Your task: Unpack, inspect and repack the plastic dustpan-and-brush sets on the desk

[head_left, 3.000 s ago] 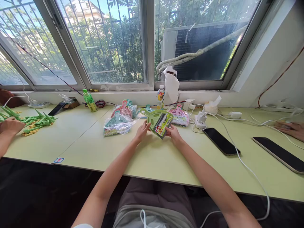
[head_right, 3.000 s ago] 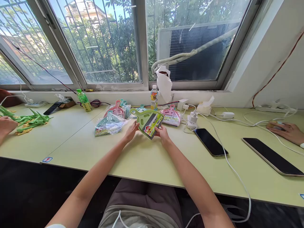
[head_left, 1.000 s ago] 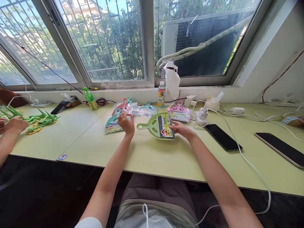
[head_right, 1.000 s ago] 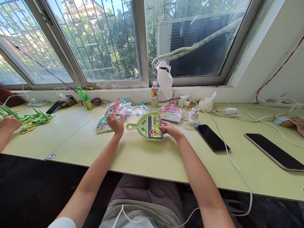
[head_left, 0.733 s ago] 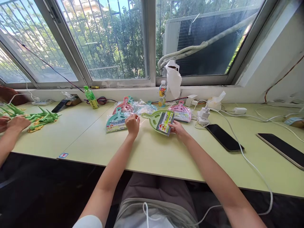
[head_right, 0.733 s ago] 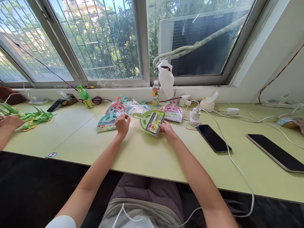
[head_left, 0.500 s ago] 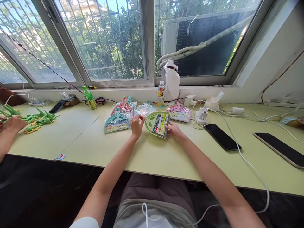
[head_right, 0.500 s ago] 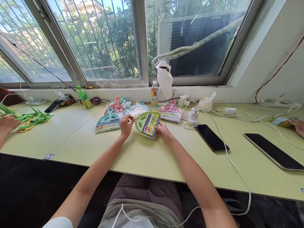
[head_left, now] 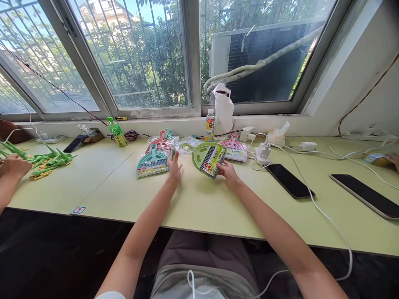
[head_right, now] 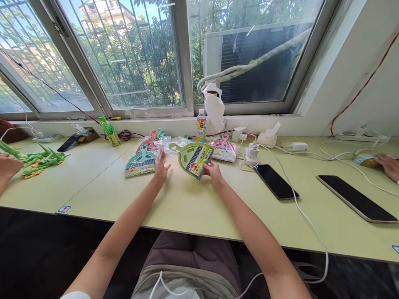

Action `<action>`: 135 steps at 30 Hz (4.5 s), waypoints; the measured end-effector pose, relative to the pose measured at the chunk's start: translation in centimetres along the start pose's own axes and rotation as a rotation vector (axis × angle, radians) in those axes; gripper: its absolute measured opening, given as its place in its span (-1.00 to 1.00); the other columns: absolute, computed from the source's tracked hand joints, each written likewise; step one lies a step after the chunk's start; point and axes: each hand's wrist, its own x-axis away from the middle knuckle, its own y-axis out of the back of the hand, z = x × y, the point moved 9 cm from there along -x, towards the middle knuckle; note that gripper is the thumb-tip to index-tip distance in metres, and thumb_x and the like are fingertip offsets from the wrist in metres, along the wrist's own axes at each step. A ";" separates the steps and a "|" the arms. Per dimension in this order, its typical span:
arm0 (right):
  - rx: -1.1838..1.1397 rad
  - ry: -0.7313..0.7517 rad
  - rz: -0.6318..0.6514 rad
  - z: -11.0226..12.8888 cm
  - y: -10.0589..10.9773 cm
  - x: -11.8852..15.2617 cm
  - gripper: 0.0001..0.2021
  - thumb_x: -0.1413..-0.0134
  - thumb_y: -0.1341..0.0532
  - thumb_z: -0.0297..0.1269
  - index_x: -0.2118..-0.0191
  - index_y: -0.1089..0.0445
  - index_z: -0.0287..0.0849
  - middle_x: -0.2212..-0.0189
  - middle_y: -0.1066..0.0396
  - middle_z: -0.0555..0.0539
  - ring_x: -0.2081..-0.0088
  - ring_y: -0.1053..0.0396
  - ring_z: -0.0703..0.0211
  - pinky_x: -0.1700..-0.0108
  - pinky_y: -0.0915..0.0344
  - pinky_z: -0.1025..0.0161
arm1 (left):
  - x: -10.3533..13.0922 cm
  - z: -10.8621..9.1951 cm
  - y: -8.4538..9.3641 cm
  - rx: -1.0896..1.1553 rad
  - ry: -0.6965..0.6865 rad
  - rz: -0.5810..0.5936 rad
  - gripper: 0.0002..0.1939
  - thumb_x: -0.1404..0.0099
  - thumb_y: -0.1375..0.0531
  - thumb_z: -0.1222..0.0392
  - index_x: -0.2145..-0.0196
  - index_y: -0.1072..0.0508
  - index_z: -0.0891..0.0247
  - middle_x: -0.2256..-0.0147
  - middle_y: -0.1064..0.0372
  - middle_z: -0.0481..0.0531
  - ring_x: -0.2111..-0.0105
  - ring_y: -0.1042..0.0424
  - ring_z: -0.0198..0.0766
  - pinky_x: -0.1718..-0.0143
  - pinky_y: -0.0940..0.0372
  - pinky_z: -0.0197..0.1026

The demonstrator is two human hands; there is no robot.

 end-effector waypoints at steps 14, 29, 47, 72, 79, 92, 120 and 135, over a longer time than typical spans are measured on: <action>-0.009 -0.036 -0.039 -1.0 -0.1 -0.1 -0.78 0.00 -0.32 -0.37 0.18 -0.39 -0.18 0.40 -0.57 -0.05 0.44 -0.53 0.14 0.36 -0.49 0.23 | 2.9 -0.1 -5.9 0.678 0.306 0.507 -0.54 -0.07 -0.17 0.38 0.03 -0.36 0.19 0.28 -0.51 -0.03 0.32 -0.51 -0.29 0.04 -0.40 -0.05; 0.014 0.010 0.001 0.1 -1.2 0.6 -0.80 -0.02 -0.28 -0.42 0.19 -0.34 -0.16 0.44 -0.55 -0.03 0.48 -0.51 0.16 0.42 -0.48 0.25 | 2.2 1.2 -5.5 0.566 0.340 0.464 -0.67 -0.28 -0.17 -0.04 0.12 -0.45 0.22 0.32 -0.52 0.04 0.32 -0.51 -0.23 0.18 -0.43 -0.13; 0.001 0.087 -0.014 0.8 -0.8 0.2 -0.72 0.11 -0.37 -0.29 0.23 -0.36 -0.16 0.41 -0.55 -0.04 0.52 -0.46 0.20 0.53 -0.38 0.31 | 4.5 0.7 -7.7 0.463 0.268 0.776 -0.57 -0.22 -0.29 -0.03 0.07 -0.45 0.32 0.18 -0.54 0.15 0.24 -0.54 -0.17 0.09 -0.43 -0.03; -0.020 0.115 -0.124 1.2 -1.1 1.3 -0.65 0.20 -0.34 -0.19 0.25 -0.30 -0.16 0.43 -0.49 -0.03 0.60 -0.31 0.30 0.65 -0.01 0.39 | 7.6 -0.1 -10.0 0.485 0.238 0.872 -0.42 -0.24 -0.27 -0.09 -0.12 -0.34 0.23 -0.03 -0.45 0.24 -0.01 -0.47 0.00 -0.02 -0.35 0.10; -0.038 0.106 -0.171 1.0 -0.9 1.5 -0.65 0.22 -0.34 -0.18 0.25 -0.32 -0.18 0.43 -0.49 -0.05 0.61 -0.29 0.32 0.65 0.11 0.40 | 10.0 -1.3 -10.6 0.353 0.213 1.125 -0.38 -0.26 -0.20 -0.21 -0.15 -0.35 0.21 -0.15 -0.33 0.30 -0.07 -0.43 0.08 -0.05 -0.31 0.12; -0.028 0.127 -0.167 1.3 -1.5 1.7 -0.60 0.30 -0.38 -0.18 0.24 -0.34 -0.14 0.40 -0.52 -0.05 0.52 -0.37 0.24 0.65 0.06 0.42 | 7.6 -0.6 -9.7 0.403 0.145 0.859 -0.38 -0.10 -0.39 -0.03 -0.07 -0.40 0.25 -0.06 -0.42 0.24 -0.03 -0.44 0.03 0.02 -0.39 0.06; -0.044 0.031 -0.302 0.2 0.7 1.4 -0.73 0.20 -0.34 -0.32 0.28 -0.35 -0.17 0.39 -0.51 -0.07 0.57 -0.32 0.26 0.62 -0.08 0.36 | 9.1 -0.6 -11.9 0.366 0.049 0.848 -0.35 -0.15 -0.33 -0.13 -0.11 -0.38 0.24 -0.04 -0.44 0.17 -0.12 -0.34 0.03 -0.14 -0.22 0.03; -0.082 0.047 -0.286 -0.8 0.4 1.1 -0.66 0.19 -0.38 -0.27 0.21 -0.37 -0.15 0.29 -0.54 -0.13 0.41 -0.46 0.12 0.59 -0.21 0.35 | 6.4 -1.0 -9.8 0.494 0.124 0.685 -0.37 -0.07 -0.38 -0.01 -0.05 -0.36 0.24 -0.02 -0.45 0.18 -0.04 -0.43 -0.04 -0.08 -0.30 0.05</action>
